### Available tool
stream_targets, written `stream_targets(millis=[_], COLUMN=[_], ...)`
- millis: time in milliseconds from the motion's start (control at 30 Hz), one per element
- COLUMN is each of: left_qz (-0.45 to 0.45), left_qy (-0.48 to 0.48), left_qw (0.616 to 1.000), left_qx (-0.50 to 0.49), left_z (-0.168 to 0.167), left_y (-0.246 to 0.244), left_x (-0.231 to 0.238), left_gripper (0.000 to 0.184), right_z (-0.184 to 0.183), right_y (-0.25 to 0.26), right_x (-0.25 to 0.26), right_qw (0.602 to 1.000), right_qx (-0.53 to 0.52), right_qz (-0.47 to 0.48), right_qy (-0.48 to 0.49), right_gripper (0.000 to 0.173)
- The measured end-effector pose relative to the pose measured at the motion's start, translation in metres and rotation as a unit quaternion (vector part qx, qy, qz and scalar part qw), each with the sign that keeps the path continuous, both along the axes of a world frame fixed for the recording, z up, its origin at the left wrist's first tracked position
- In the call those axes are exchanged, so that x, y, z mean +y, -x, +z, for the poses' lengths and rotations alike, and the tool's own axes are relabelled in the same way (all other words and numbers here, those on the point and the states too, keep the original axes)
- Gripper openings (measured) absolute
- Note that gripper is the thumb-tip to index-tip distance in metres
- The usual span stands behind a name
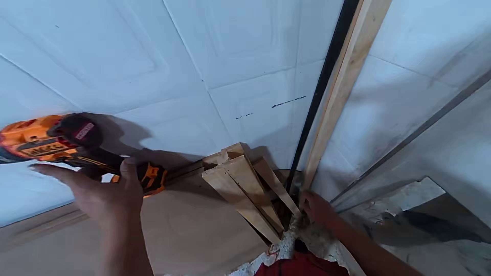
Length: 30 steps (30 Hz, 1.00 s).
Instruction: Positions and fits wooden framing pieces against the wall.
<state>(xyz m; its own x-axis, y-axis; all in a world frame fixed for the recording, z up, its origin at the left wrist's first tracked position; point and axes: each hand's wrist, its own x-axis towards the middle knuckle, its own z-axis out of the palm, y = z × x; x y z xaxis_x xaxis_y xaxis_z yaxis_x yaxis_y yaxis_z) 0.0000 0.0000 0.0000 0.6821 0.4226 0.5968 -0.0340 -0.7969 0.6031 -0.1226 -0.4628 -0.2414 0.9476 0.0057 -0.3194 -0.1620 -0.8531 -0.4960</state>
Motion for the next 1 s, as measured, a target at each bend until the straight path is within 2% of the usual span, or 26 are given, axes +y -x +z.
stream_targets(millis=[67,133,233,333,433,500,567,633,767,867,1000], left_qz=[-0.004,-0.006,0.004,0.036,0.06,0.042,0.04,0.039,-0.039,-0.078,-0.119], left_qy=[0.009,0.017,0.019,0.046,0.081,0.069,0.037,0.018,-0.051,-0.056,-0.055], left_qw=[1.0,0.999,0.998,0.992,0.989,0.995,0.998,0.998,0.998,0.995,0.99], left_qx=[0.009,0.027,0.058,0.107,0.109,0.055,0.034,0.051,0.001,-0.019,-0.044], left_z=[-0.001,0.004,0.017,0.019,0.014,0.005,-0.004,-0.016,-0.06,-0.072,-0.084], left_y=[0.005,0.016,0.043,0.068,0.082,0.088,0.096,0.104,0.093,0.086,0.081], left_x=[-0.002,-0.012,-0.033,-0.049,-0.061,-0.061,-0.058,-0.051,-0.021,-0.025,-0.032], left_gripper=[0.099,0.089,0.073,0.074,0.071,0.068,0.072,0.077,0.082,0.085,0.086], right_z=[0.028,0.052,0.07,0.074,0.085,0.094,0.093,0.079,0.055,0.058,0.063], right_y=[-0.056,-0.101,-0.136,-0.139,-0.129,-0.11,-0.087,-0.071,-0.074,-0.088,-0.089], right_x=[0.038,0.07,0.091,0.087,0.066,0.041,0.014,-0.009,-0.032,-0.038,-0.044], right_qw=[0.983,0.949,0.916,0.904,0.918,0.943,0.951,0.94,0.912,0.907,0.909], right_qx=[-0.16,-0.264,-0.304,-0.318,-0.314,-0.274,-0.272,-0.307,-0.332,-0.326,-0.32], right_qz=[0.075,0.15,0.234,0.251,0.192,0.127,0.057,-0.018,-0.131,-0.162,-0.146], right_qy=[0.049,0.079,0.117,0.14,0.148,0.143,0.138,0.148,0.2,0.21,0.223], right_gripper=[0.048,0.046,0.028,0.025,0.025,0.036,0.046,0.049,0.059,0.058,0.057])
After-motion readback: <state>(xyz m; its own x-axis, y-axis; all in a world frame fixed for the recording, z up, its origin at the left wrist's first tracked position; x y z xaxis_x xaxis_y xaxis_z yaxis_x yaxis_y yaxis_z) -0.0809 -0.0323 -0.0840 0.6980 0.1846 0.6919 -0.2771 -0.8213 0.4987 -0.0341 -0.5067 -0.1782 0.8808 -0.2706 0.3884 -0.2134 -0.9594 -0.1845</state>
